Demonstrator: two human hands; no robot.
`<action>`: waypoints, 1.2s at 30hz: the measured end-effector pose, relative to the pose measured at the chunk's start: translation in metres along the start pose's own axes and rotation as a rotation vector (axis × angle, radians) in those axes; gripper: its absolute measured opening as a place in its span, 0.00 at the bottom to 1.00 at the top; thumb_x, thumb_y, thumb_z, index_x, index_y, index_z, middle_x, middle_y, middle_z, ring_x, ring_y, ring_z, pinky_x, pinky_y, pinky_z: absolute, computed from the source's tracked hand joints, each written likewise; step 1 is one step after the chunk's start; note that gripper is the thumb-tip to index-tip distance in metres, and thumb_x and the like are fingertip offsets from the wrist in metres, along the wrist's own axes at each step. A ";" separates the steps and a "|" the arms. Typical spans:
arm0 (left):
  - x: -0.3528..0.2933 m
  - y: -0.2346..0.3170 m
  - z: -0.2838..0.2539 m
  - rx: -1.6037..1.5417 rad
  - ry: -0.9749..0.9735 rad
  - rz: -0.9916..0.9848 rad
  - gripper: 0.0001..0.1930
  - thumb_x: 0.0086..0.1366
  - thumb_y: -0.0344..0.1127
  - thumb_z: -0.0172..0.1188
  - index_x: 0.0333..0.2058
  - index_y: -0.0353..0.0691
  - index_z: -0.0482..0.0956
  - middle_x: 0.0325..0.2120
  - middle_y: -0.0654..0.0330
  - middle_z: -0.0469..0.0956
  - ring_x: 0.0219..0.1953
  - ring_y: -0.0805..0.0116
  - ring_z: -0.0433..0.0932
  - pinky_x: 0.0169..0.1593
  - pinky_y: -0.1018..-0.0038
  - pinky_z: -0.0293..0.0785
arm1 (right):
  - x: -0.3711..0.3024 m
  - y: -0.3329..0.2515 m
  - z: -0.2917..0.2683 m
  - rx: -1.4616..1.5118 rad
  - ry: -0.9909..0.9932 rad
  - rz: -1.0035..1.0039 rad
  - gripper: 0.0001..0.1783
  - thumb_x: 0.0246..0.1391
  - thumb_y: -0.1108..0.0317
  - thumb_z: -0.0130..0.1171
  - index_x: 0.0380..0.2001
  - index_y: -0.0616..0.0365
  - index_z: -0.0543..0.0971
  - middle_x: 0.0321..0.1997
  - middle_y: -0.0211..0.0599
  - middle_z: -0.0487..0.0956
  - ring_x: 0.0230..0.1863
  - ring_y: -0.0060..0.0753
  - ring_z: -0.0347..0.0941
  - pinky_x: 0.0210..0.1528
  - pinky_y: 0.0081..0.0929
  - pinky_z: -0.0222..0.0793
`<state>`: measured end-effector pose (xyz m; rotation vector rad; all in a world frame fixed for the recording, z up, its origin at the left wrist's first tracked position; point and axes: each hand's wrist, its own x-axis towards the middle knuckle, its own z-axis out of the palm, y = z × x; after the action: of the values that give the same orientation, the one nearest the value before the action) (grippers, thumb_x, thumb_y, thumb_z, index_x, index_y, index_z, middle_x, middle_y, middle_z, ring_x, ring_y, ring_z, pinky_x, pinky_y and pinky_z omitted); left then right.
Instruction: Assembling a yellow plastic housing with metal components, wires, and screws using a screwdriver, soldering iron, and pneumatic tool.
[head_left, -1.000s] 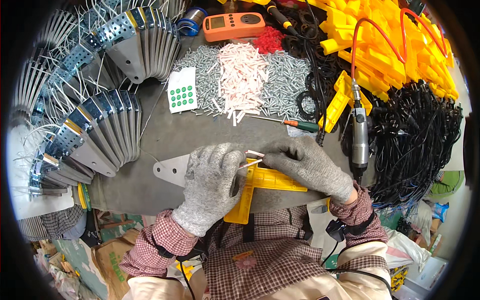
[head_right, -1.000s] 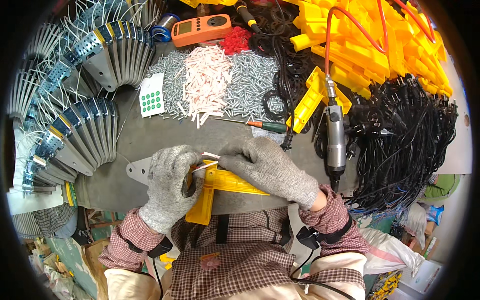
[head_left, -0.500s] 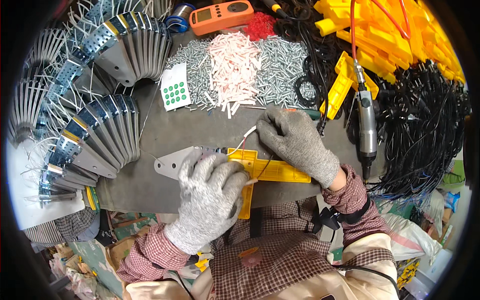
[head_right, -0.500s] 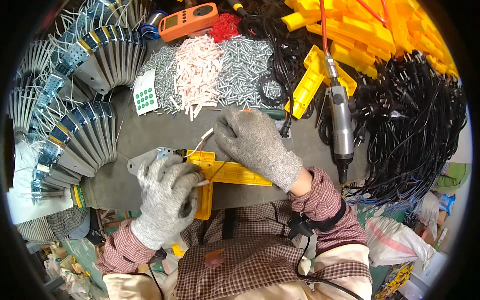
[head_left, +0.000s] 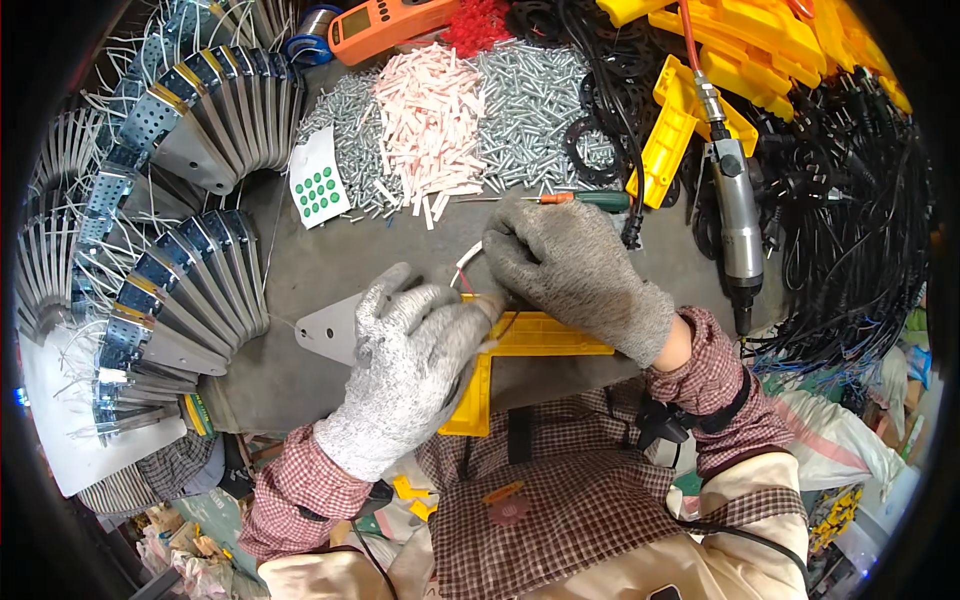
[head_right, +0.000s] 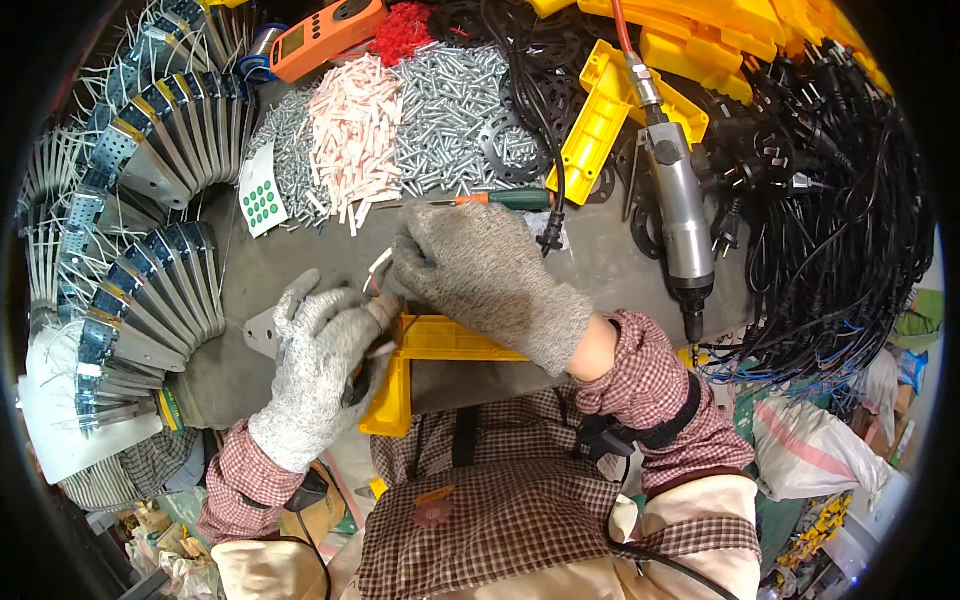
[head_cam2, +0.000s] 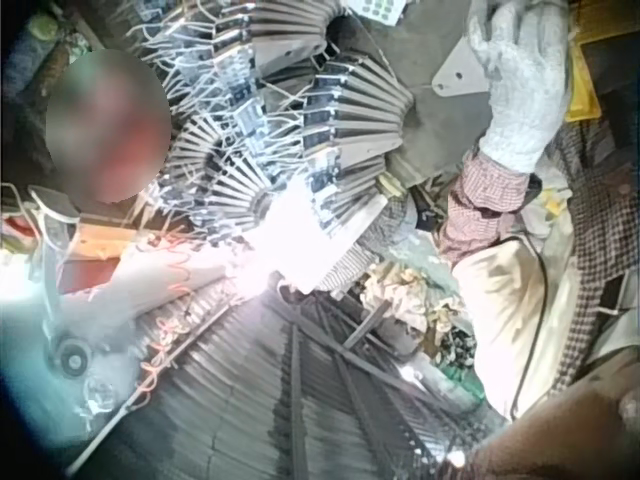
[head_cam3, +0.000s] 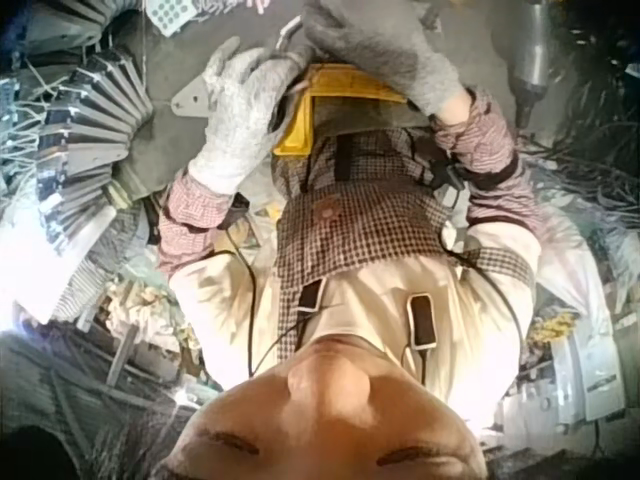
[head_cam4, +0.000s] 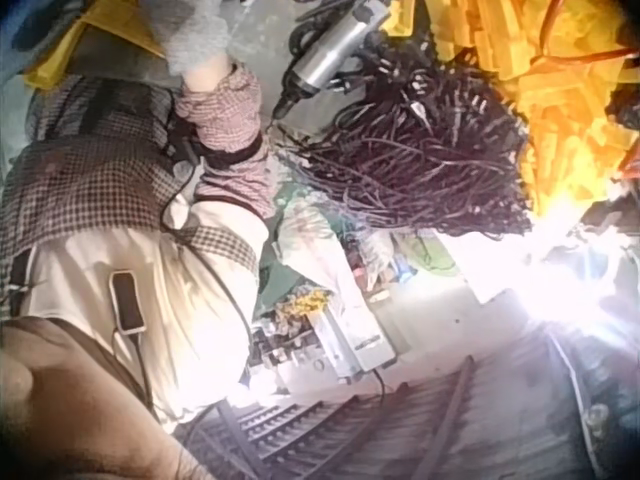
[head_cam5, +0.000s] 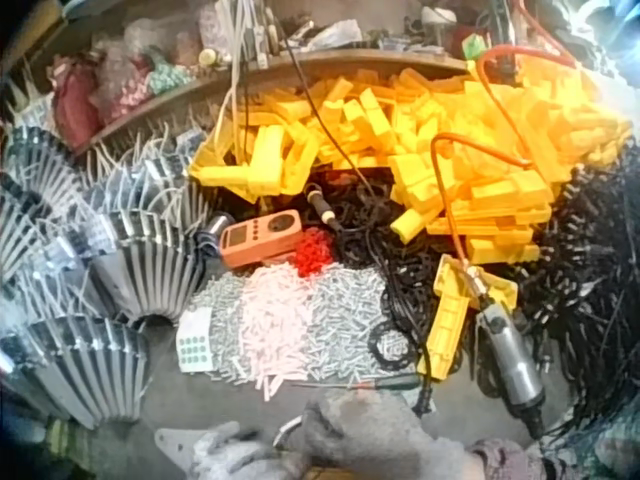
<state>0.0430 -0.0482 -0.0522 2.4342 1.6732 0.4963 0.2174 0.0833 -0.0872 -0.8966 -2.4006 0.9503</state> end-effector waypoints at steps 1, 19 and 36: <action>-0.003 -0.002 0.000 0.000 -0.001 0.040 0.22 0.53 0.32 0.68 0.49 0.42 0.80 0.39 0.63 0.80 0.47 0.60 0.77 0.64 0.48 0.63 | 0.000 -0.001 -0.003 -0.012 0.005 -0.023 0.10 0.59 0.64 0.60 0.37 0.60 0.79 0.30 0.48 0.79 0.32 0.52 0.79 0.34 0.42 0.73; -0.037 -0.008 0.004 0.074 0.129 -0.119 0.20 0.60 0.52 0.66 0.44 0.44 0.81 0.45 0.63 0.78 0.49 0.66 0.76 0.66 0.45 0.59 | 0.016 -0.088 -0.124 -0.587 -0.004 -0.220 0.12 0.48 0.70 0.66 0.38 0.57 0.80 0.34 0.42 0.78 0.38 0.46 0.77 0.39 0.39 0.74; -0.050 -0.017 0.026 -0.018 0.284 -0.072 0.26 0.53 0.55 0.70 0.44 0.43 0.84 0.48 0.62 0.80 0.52 0.60 0.74 0.61 0.52 0.66 | 0.008 -0.084 -0.021 0.138 -0.057 -0.102 0.06 0.50 0.79 0.69 0.32 0.63 0.82 0.32 0.35 0.82 0.32 0.26 0.79 0.36 0.23 0.74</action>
<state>0.0212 -0.0863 -0.0907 2.3700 1.8433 0.8774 0.1887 0.0515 -0.0117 -0.6987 -2.3687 1.1002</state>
